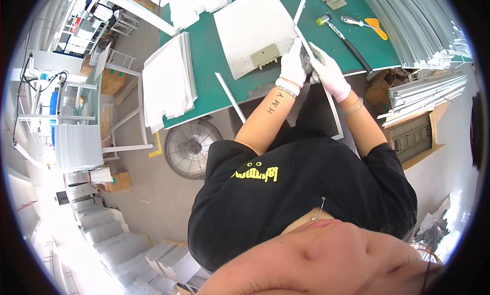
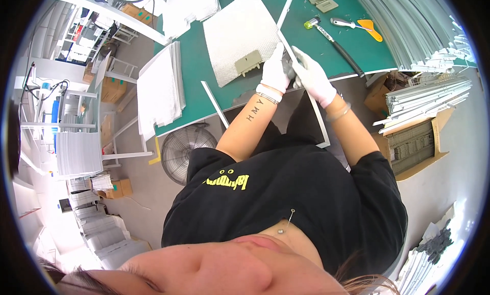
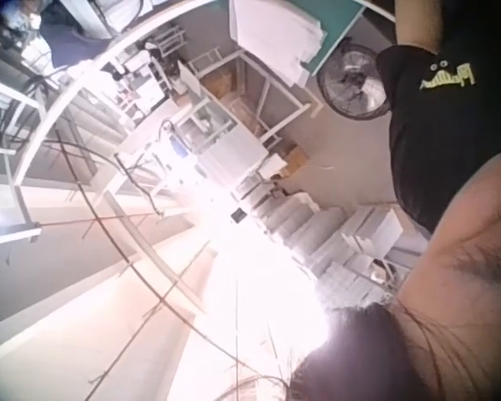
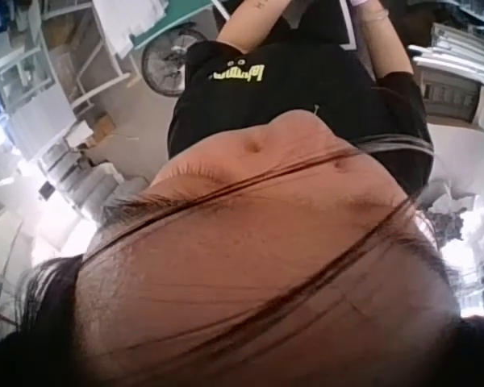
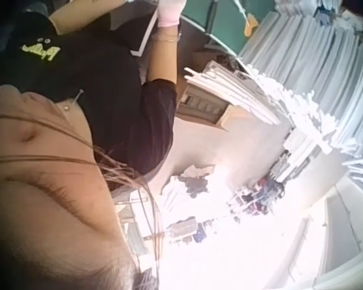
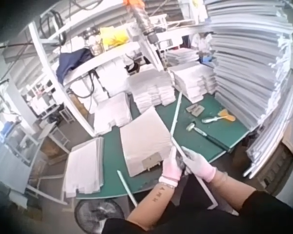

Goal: The recorder is seen assembling metal mesh filters by inserting the mesh into frames and securing them with components and an electric screwdriver.

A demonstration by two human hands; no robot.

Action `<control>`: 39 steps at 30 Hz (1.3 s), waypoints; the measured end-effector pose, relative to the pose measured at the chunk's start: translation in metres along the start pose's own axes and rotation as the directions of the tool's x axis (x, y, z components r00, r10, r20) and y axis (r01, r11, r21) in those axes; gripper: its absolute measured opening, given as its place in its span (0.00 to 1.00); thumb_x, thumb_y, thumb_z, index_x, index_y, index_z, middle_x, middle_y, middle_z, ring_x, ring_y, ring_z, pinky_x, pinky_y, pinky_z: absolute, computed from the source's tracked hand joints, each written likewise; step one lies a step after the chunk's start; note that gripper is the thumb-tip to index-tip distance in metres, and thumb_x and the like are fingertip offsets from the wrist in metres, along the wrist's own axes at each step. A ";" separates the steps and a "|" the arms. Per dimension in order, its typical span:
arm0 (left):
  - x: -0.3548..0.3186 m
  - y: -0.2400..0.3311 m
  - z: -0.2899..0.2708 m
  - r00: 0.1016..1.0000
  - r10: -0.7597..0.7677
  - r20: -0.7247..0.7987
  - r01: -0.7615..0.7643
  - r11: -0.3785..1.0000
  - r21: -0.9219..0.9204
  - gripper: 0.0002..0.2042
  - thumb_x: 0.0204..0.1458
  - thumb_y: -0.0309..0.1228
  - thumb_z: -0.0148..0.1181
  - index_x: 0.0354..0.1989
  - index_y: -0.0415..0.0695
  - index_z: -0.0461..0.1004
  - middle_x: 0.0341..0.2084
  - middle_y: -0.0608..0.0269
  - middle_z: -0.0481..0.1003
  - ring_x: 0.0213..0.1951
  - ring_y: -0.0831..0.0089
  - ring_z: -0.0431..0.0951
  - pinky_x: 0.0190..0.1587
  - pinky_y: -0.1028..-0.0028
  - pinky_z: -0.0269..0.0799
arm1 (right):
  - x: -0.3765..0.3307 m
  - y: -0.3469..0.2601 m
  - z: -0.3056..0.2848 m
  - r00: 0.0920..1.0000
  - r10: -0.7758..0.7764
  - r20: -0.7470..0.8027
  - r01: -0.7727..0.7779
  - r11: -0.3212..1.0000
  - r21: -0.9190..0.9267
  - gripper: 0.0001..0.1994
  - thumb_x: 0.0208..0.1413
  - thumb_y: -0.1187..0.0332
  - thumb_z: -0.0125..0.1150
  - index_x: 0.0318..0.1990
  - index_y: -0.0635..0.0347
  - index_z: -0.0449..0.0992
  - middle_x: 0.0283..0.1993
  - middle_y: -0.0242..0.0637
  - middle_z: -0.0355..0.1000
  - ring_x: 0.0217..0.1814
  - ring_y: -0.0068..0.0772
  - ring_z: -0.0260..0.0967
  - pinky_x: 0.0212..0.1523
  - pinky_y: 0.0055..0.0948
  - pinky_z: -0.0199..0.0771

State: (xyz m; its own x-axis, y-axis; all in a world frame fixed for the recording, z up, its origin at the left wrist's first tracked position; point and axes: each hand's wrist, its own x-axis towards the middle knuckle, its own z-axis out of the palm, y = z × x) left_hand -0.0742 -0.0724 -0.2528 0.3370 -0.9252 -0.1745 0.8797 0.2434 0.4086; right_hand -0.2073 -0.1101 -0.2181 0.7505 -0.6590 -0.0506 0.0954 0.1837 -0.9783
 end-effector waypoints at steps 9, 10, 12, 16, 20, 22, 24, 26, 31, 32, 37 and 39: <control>-0.145 0.095 0.007 0.976 0.097 0.196 -0.219 0.404 0.888 0.22 0.67 0.35 0.54 0.65 0.34 0.68 0.61 0.48 0.72 0.62 0.65 0.72 0.63 0.65 0.69 | 0.069 -0.002 -0.026 0.967 0.206 0.152 -0.227 0.964 0.139 0.09 0.65 0.68 0.61 0.47 0.59 0.71 0.31 0.23 0.64 0.23 0.13 0.61 0.29 0.20 0.71; -0.146 0.115 0.003 0.909 0.415 -0.020 0.029 -0.017 0.999 0.17 0.65 0.32 0.54 0.57 0.34 0.74 0.55 0.46 0.76 0.60 0.60 0.73 0.63 0.61 0.68 | 0.071 0.000 -0.030 0.967 0.190 0.168 -0.221 0.956 0.191 0.08 0.65 0.69 0.60 0.48 0.59 0.71 0.31 0.23 0.64 0.23 0.14 0.60 0.30 0.21 0.71; -0.121 0.170 -0.089 0.544 0.584 0.602 -0.018 -0.709 0.705 0.16 0.66 0.32 0.51 0.57 0.38 0.75 0.51 0.44 0.76 0.58 0.51 0.72 0.67 0.55 0.60 | 0.070 -0.003 -0.016 0.957 0.177 0.229 -0.229 0.947 0.227 0.08 0.66 0.69 0.59 0.48 0.59 0.71 0.31 0.23 0.64 0.22 0.14 0.59 0.30 0.22 0.72; -0.117 0.189 -0.101 0.898 0.434 -0.066 -0.185 0.510 0.840 0.23 0.67 0.37 0.53 0.66 0.37 0.66 0.59 0.56 0.73 0.62 0.65 0.71 0.65 0.63 0.65 | 0.070 -0.005 -0.006 0.949 0.187 0.254 -0.233 0.958 0.165 0.09 0.67 0.68 0.57 0.50 0.59 0.69 0.34 0.24 0.64 0.27 0.14 0.62 0.37 0.25 0.76; -0.126 0.176 -0.036 0.966 0.197 0.166 -0.257 0.760 0.597 0.30 0.64 0.29 0.59 0.72 0.36 0.57 0.57 0.59 0.73 0.56 0.73 0.73 0.55 0.72 0.72 | 0.055 -0.009 -0.014 0.978 0.121 0.167 -0.138 0.986 0.093 0.11 0.67 0.67 0.58 0.51 0.59 0.69 0.35 0.25 0.65 0.29 0.14 0.64 0.40 0.27 0.78; -0.128 0.176 -0.031 0.959 0.254 0.126 -0.270 0.684 0.678 0.31 0.61 0.26 0.61 0.71 0.35 0.57 0.56 0.59 0.74 0.52 0.76 0.74 0.51 0.73 0.74 | 0.047 -0.014 -0.016 0.981 0.057 0.186 -0.092 0.979 0.181 0.11 0.67 0.67 0.58 0.52 0.60 0.68 0.35 0.25 0.65 0.30 0.15 0.65 0.41 0.29 0.79; -0.127 0.188 -0.038 0.938 0.280 0.203 -0.337 0.606 0.721 0.34 0.58 0.21 0.63 0.72 0.34 0.55 0.54 0.56 0.74 0.47 0.76 0.77 0.46 0.76 0.76 | 0.040 -0.025 -0.017 0.984 0.024 0.177 -0.059 0.979 0.195 0.11 0.67 0.67 0.58 0.52 0.60 0.68 0.35 0.26 0.65 0.30 0.16 0.65 0.42 0.29 0.79; -0.131 0.182 -0.019 0.931 0.327 0.164 -0.328 0.546 0.771 0.33 0.59 0.21 0.61 0.72 0.33 0.53 0.58 0.53 0.71 0.50 0.75 0.77 0.48 0.74 0.78 | 0.032 -0.034 -0.022 0.986 -0.052 0.160 0.018 0.978 0.209 0.11 0.68 0.67 0.57 0.52 0.62 0.69 0.35 0.27 0.66 0.31 0.17 0.65 0.43 0.29 0.79; -0.155 0.157 0.012 0.599 0.677 0.427 -0.495 -0.105 0.862 0.31 0.62 0.20 0.56 0.73 0.33 0.53 0.61 0.55 0.67 0.54 0.75 0.74 0.54 0.75 0.75 | 0.006 -0.071 0.000 0.980 -0.119 0.158 0.102 0.988 0.115 0.12 0.68 0.67 0.55 0.53 0.64 0.68 0.34 0.27 0.66 0.31 0.17 0.64 0.44 0.27 0.77; -0.171 0.151 0.029 0.663 0.658 0.358 -0.446 -0.037 0.894 0.30 0.64 0.21 0.53 0.75 0.35 0.51 0.63 0.55 0.66 0.57 0.73 0.70 0.60 0.74 0.67 | 0.001 -0.079 0.002 0.970 -0.158 0.183 0.145 0.986 0.079 0.13 0.68 0.66 0.54 0.54 0.64 0.68 0.33 0.27 0.67 0.31 0.17 0.64 0.42 0.26 0.76; -0.224 0.159 0.003 0.650 0.727 0.220 -0.503 0.193 0.843 0.28 0.68 0.30 0.52 0.75 0.38 0.52 0.65 0.54 0.64 0.61 0.68 0.67 0.64 0.67 0.63 | -0.017 -0.088 0.025 0.920 -0.241 0.309 0.228 0.971 0.079 0.15 0.67 0.69 0.54 0.56 0.66 0.67 0.34 0.28 0.68 0.32 0.18 0.64 0.37 0.21 0.70; -0.246 0.161 0.017 0.670 0.740 0.057 -0.570 0.464 0.678 0.30 0.69 0.33 0.52 0.74 0.35 0.52 0.67 0.54 0.63 0.64 0.65 0.67 0.65 0.67 0.65 | -0.023 -0.097 0.038 0.929 -0.222 0.297 0.230 0.973 0.010 0.18 0.65 0.72 0.55 0.60 0.68 0.66 0.38 0.31 0.71 0.36 0.18 0.67 0.40 0.22 0.72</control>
State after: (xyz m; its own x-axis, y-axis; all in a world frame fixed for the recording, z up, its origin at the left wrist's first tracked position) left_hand -0.0214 0.1893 -0.1288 0.8577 -0.4567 0.2362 -0.0113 0.4426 0.8966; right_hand -0.2085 -0.0850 -0.1147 0.8701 -0.4359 0.2300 0.2716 0.0348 -0.9618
